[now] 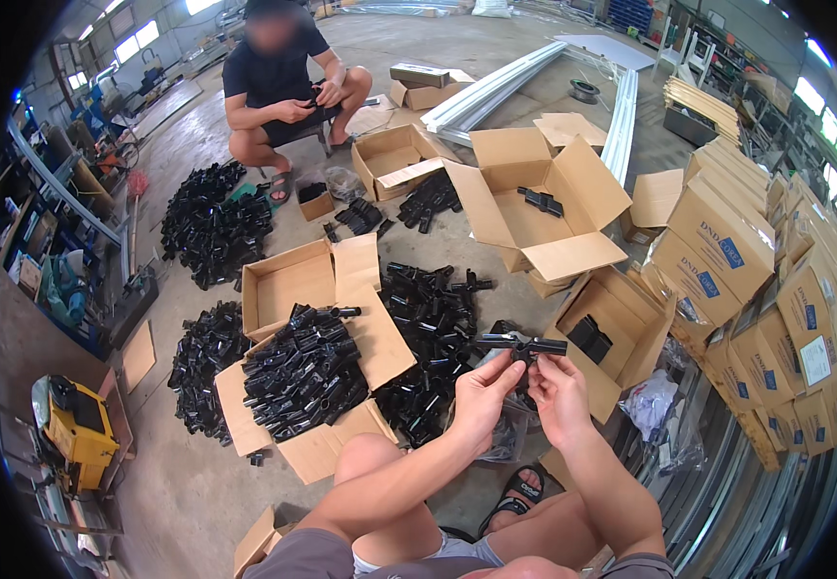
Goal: The person assembles black plastic joint components by hand, snapping pieces together and checking the fit before placing them into cardboard boxes on the floor.
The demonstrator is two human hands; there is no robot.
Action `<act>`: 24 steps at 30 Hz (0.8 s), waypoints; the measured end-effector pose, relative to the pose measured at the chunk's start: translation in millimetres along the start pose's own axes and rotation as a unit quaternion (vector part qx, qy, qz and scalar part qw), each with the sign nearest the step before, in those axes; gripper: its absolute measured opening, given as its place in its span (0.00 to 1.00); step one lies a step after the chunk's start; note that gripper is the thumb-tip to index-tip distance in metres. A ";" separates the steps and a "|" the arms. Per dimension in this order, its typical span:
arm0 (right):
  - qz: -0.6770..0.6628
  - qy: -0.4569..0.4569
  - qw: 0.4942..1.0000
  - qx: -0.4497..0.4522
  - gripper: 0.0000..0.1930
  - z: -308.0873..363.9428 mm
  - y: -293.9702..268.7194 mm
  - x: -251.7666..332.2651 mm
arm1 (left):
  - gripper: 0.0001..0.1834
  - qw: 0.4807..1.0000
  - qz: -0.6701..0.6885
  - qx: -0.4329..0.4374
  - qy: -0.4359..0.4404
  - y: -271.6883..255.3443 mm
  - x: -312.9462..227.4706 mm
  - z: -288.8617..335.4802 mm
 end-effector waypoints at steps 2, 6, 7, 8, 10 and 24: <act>-0.014 -0.001 1.000 -0.001 0.05 -1.0 -1.5 -0.6 | 0.22 1.000 0.017 -0.007 0.009 2.5 -4.5 4.1; -0.044 0.006 0.999 -0.031 0.05 1.7 -1.9 0.5 | 0.21 1.000 -0.009 -0.010 0.016 -1.6 0.7 -3.6; -0.043 0.006 0.999 -0.030 0.05 1.2 -2.6 0.9 | 0.21 1.000 -0.005 -0.011 0.023 -1.6 0.4 -4.2; -0.043 0.008 0.999 -0.020 0.06 0.8 -2.4 1.4 | 0.20 0.999 -0.002 -0.012 0.031 -1.7 -0.3 -4.4; -0.042 0.010 0.999 -0.012 0.06 1.4 -1.8 1.6 | 0.20 0.999 0.002 -0.009 0.033 -1.3 -1.1 -4.7; 0.074 -0.124 0.989 -0.044 0.10 5.1 -4.5 10.1 | 0.23 0.999 0.019 0.001 0.034 0.3 -4.9 -0.5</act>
Point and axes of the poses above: each hand's wrist, its own z-axis away from the middle knuckle, its own y-axis out of the palm, x = y × z, the point moved 8 cm from there along -z, towards the middle knuckle, and after that the axes turned 15 degrees about -x, right-handed, at the moved point
